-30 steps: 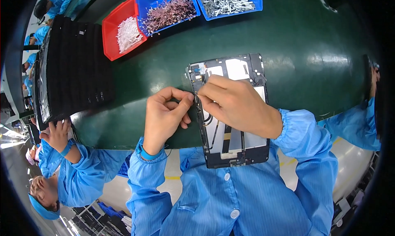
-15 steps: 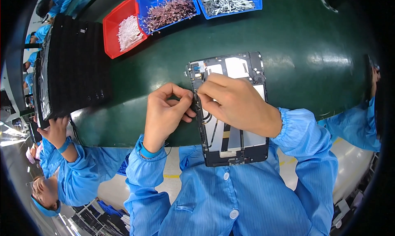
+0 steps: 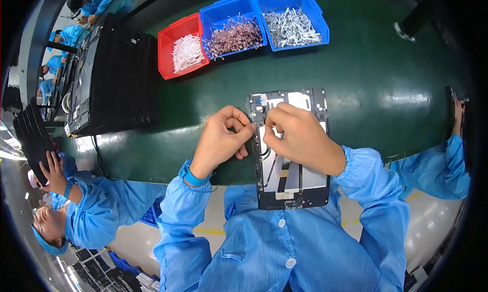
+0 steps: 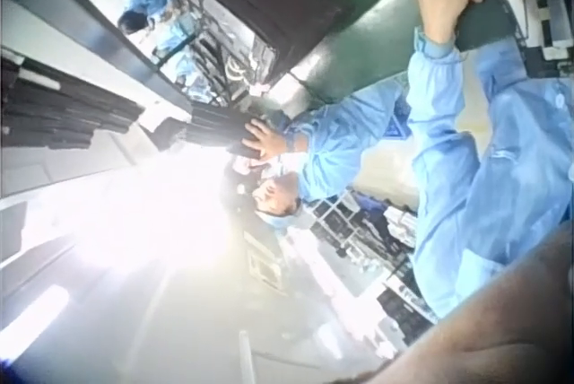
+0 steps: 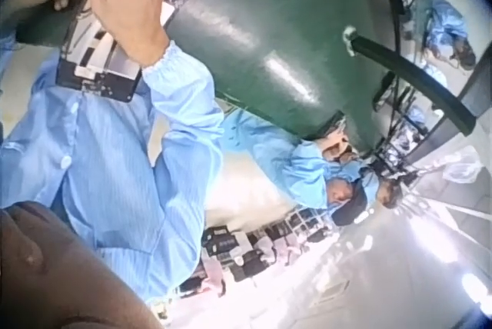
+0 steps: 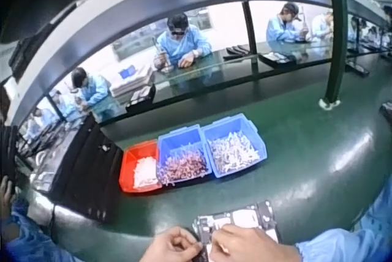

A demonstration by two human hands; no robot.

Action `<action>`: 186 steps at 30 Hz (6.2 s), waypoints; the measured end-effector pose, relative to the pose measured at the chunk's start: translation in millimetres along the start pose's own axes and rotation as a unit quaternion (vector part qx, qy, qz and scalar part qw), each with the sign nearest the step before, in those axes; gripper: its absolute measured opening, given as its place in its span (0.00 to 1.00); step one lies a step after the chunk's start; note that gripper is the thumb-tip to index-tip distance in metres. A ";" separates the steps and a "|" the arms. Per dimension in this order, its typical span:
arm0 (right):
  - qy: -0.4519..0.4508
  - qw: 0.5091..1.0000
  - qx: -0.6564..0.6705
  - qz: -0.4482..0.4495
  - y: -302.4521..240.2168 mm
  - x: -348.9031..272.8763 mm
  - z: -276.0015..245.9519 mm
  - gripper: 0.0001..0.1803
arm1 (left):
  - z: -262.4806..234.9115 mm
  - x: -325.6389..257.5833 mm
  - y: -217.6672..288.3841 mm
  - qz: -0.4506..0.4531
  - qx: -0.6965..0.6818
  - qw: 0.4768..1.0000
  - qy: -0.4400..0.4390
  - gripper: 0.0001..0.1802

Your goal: The person assembles internal components into tablet housings by hand, connecting ribbon cables and securing components with screws from bins using tweezers.

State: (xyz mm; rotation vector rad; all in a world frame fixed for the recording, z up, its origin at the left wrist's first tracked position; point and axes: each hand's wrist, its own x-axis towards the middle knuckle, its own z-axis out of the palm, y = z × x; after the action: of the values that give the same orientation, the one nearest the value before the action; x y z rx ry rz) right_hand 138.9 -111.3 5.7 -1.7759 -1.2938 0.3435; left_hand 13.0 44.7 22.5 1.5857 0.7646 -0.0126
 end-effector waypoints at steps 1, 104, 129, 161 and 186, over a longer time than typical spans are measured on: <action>0.001 1.000 -0.007 -0.007 -0.7 1.2 -1.6 0.05 | -1.4 2.4 -1.5 -0.010 -0.001 1.000 -0.026 0.09; 0.082 0.892 0.443 -0.035 -95.7 17.9 -104.5 0.04 | 35.2 -45.9 17.7 0.484 0.120 0.828 0.258 0.11; -0.075 0.874 0.478 -0.033 -101.4 32.0 -74.4 0.03 | 43.8 -35.5 10.5 0.477 0.213 0.778 0.348 0.12; -0.071 0.890 0.450 -0.022 -100.8 32.0 -78.7 0.04 | 46.0 -40.2 18.2 0.500 0.220 0.768 0.336 0.14; -0.024 0.812 0.579 0.073 -104.2 22.9 -66.5 0.13 | 45.8 -41.0 23.5 0.517 0.311 0.731 0.318 0.40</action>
State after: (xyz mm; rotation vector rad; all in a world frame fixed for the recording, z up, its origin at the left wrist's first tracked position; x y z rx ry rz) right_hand 127.3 -117.3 130.8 -0.7858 -0.6588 1.0136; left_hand 11.4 -13.9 52.4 2.5356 0.2499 1.2722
